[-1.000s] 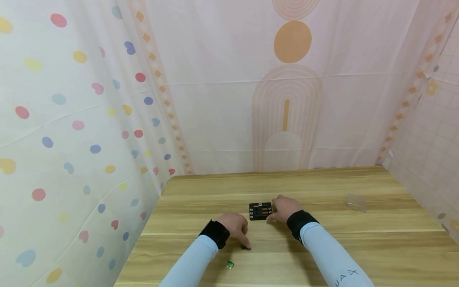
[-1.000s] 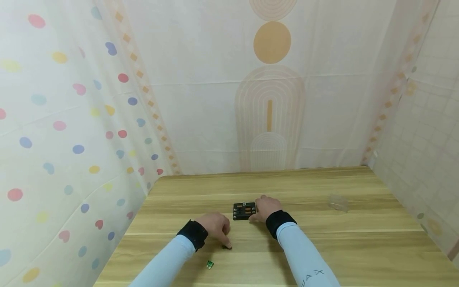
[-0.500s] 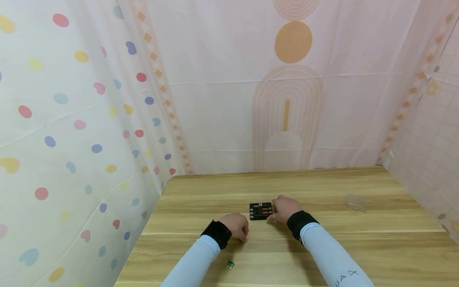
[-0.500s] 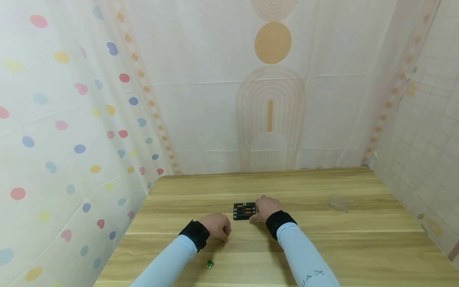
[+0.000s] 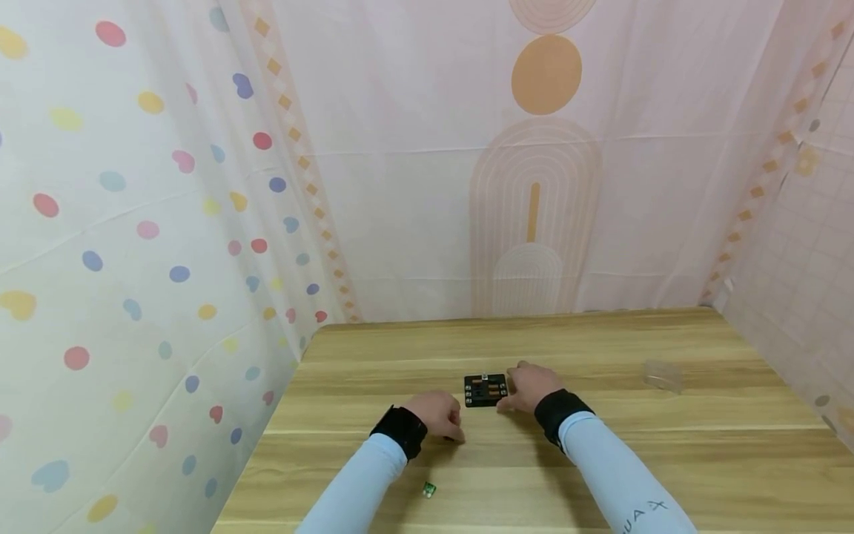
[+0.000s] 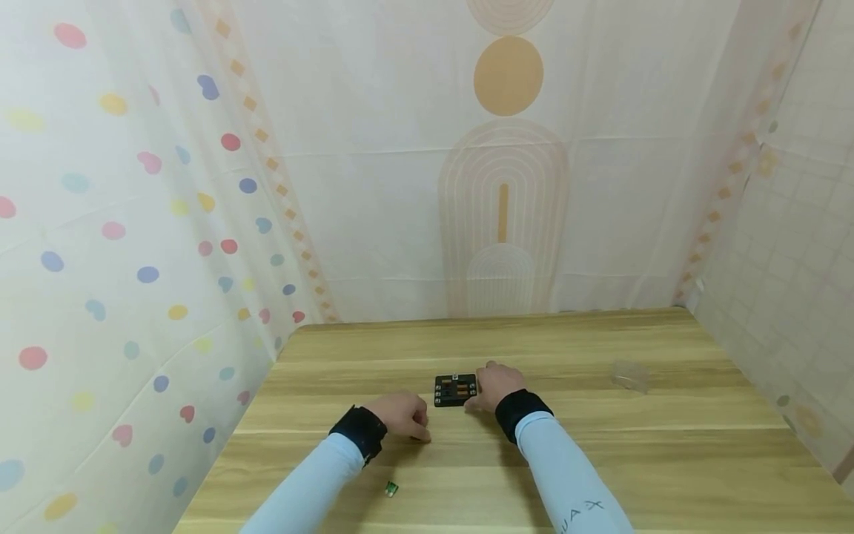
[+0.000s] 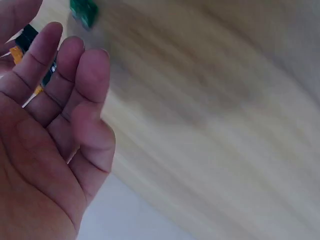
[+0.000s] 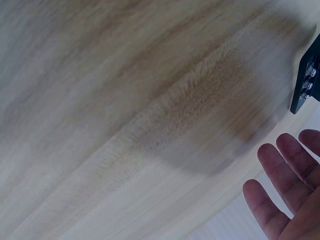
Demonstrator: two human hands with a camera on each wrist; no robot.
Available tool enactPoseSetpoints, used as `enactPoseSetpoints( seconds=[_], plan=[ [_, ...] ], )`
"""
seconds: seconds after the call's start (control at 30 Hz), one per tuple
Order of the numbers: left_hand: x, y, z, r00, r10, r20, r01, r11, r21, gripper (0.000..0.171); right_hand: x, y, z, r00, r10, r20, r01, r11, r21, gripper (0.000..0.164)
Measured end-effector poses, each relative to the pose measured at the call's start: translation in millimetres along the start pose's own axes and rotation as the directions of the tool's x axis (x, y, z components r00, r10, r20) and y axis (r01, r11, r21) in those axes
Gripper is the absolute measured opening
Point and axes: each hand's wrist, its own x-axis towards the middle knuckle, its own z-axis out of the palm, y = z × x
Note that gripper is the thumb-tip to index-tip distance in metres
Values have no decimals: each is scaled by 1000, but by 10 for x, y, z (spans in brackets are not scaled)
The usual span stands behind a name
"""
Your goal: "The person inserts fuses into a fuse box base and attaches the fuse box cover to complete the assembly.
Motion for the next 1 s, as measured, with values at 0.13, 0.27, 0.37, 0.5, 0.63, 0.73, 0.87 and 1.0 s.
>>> enactPoseSetpoints(
  seconds=[0.13,0.27,0.37,0.5,0.63,0.73,0.87,1.0],
  plan=[
    [-45,20,-19,1000,-23,-13,24,999,30,31,1,2,-10,1000,-7,-9,7,1000,-9,70],
    [-67,58,-36,1000,6,0,-6,999,38,27,8,7,3,1000,-15,-19,15,1000,-13,72],
    [-46,61,-31,1000,24,6,-24,999,27,23,19,18,31,1000,-13,-21,12,1000,-20,71],
    [-12,42,-1,1000,20,15,-20,1000,3,24,17,20,38,1000,-8,-15,7,1000,-13,67],
    [-8,28,0,1000,13,6,-13,1000,-18,18,10,12,19,1000,-12,-7,12,1000,-4,67],
    [-20,32,-15,1000,-8,-21,8,1000,-11,17,11,7,11,1000,-22,-10,22,1000,-9,69],
    [-32,32,5,997,-51,-61,54,998,44,30,14,2,16,999,-32,-16,32,999,-17,70],
    [-45,37,31,996,-43,-82,51,994,95,29,16,-8,21,999,-32,-22,32,999,-11,69]
  ],
)
